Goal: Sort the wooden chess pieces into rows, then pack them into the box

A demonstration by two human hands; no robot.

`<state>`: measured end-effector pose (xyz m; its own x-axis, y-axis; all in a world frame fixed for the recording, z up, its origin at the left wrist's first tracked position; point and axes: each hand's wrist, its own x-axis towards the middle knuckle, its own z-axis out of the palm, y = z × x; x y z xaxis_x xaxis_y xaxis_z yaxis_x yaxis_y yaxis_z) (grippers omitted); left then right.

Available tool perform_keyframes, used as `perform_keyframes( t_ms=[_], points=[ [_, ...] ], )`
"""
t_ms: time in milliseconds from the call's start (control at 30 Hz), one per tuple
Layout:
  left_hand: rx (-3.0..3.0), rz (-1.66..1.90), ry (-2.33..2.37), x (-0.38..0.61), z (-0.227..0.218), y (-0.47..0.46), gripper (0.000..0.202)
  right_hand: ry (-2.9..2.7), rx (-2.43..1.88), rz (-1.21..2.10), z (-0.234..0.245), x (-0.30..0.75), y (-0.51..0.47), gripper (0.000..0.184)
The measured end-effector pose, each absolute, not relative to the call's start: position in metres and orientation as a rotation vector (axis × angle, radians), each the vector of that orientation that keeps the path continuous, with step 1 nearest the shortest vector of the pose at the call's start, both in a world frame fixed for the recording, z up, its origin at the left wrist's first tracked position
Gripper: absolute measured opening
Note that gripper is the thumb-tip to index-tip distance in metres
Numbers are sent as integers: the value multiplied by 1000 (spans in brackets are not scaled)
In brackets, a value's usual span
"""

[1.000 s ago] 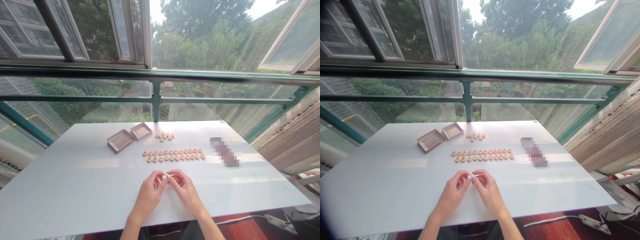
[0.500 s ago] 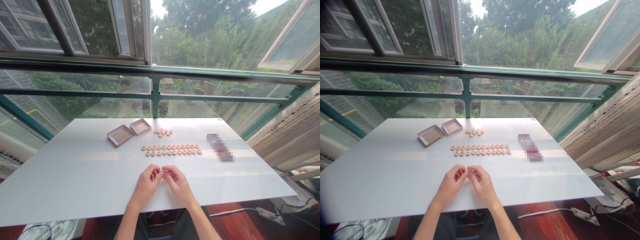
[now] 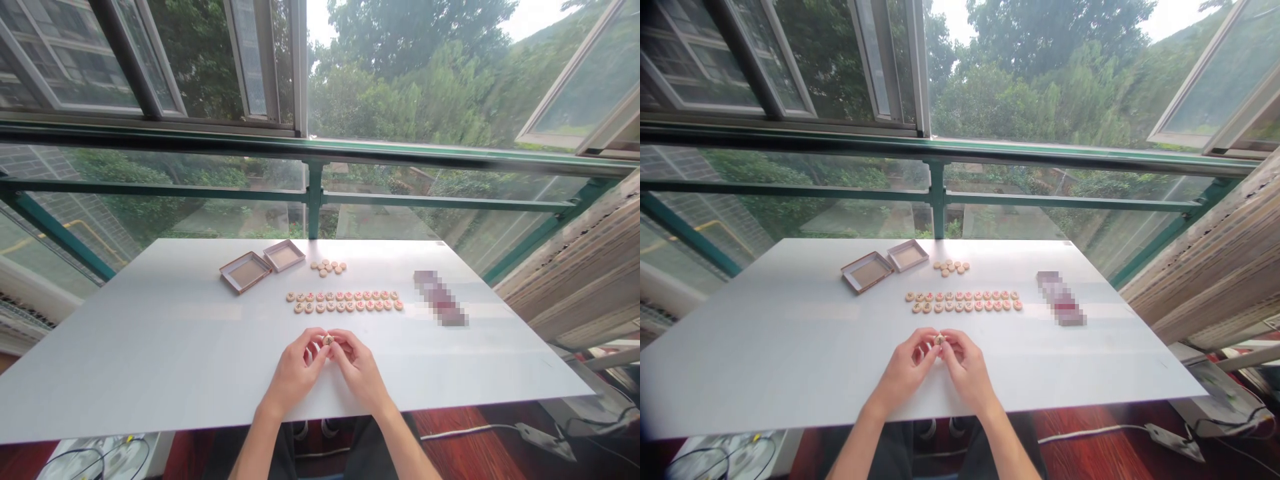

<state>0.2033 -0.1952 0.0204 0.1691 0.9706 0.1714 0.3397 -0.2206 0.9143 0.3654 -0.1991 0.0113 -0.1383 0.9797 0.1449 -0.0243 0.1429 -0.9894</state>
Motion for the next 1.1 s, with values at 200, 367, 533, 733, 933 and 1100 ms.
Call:
perform_keyframes(
  t_ms=[200, 367, 533, 733, 933, 1100],
  points=[
    [1719, 1046, 1247, 202, 19, -197, 23, -1346, -1009, 1239, 12, 365, -198, 28],
    [1716, 1035, 1254, 203, 20, -197, 26, -1314, -1013, 1228, 11, 365, -196, 29],
    [1714, 1000, 1245, 203, 25, -197, 25, -1294, -1047, 1224, 10, 364, -195, 28],
    [1713, 995, 1252, 203, 23, -196, 23, -1314, -1072, 1207, 13, 365, -196, 28],
    [1724, 997, 1256, 202, 22, -196, 24, -1336, -1040, 1213, 14, 366, -196, 26],
    [1725, 1006, 1261, 202, 22, -196, 24, -1332, -1037, 1208, 13, 365, -196, 26]
  ],
)
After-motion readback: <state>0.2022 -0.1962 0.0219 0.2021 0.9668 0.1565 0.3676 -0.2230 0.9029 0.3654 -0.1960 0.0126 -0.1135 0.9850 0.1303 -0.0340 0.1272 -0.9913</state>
